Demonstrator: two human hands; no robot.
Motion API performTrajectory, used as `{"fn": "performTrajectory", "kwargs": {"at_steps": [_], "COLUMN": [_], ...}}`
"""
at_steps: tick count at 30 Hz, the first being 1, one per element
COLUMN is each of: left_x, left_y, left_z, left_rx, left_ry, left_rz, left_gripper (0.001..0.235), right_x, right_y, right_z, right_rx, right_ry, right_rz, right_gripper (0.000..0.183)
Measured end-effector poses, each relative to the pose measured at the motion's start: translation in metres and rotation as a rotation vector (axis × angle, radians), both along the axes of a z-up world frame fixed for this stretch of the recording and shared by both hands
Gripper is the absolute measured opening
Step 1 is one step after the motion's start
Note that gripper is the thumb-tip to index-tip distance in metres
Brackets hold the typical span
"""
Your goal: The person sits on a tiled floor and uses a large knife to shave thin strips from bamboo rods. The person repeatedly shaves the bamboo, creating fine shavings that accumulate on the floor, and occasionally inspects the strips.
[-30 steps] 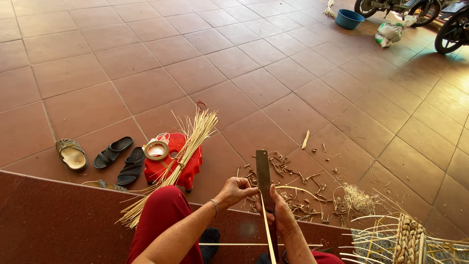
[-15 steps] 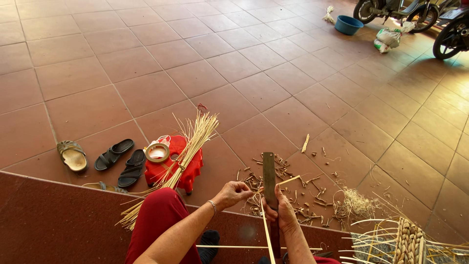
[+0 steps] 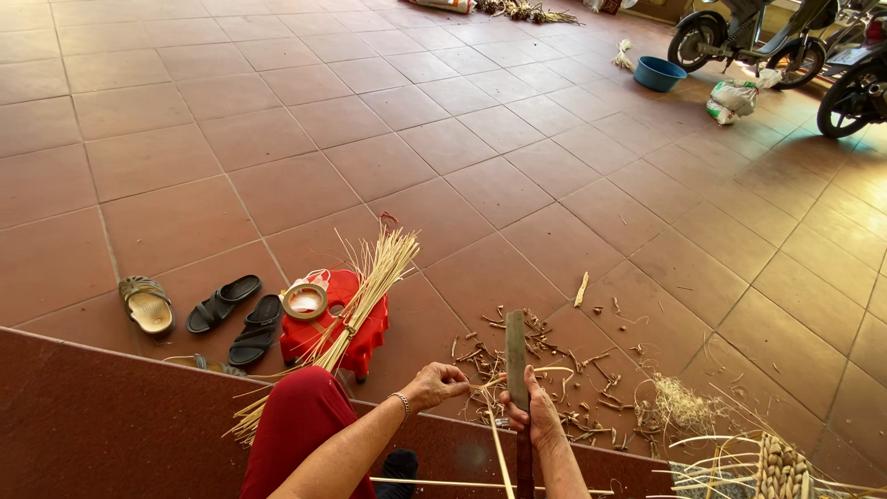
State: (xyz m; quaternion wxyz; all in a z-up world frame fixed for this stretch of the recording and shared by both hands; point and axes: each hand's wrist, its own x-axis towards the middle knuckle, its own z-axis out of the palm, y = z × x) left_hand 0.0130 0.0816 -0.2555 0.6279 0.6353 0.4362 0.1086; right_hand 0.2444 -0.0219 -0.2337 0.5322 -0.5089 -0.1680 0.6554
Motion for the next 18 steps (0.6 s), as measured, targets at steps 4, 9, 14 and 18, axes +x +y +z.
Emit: {"fn": "performTrajectory", "kwargs": {"at_steps": [4,9,14,18], "left_x": [-0.005,-0.004,-0.001,-0.001], "left_y": [0.001,0.004,0.002,0.001], "left_z": [-0.012,-0.025,-0.028,-0.027], "left_rx": [0.035,0.007,0.004,0.008], "left_ry": [-0.017,-0.099,-0.122,-0.071], "left_rz": [0.019,0.110,0.136,0.135], "left_gripper": [0.021,0.023,0.024,0.027], "right_x": [-0.002,-0.017,-0.048,-0.053], "right_y": [0.002,0.000,-0.002,-0.002], "right_z": [0.005,0.019,0.028,0.027], "right_rx": [0.014,0.159,-0.014,-0.012], "right_ry": [0.055,0.038,-0.003,0.004], "right_rz": [-0.024,0.139,0.222,0.227], "right_gripper": [0.063,0.065,0.068,0.069]}}
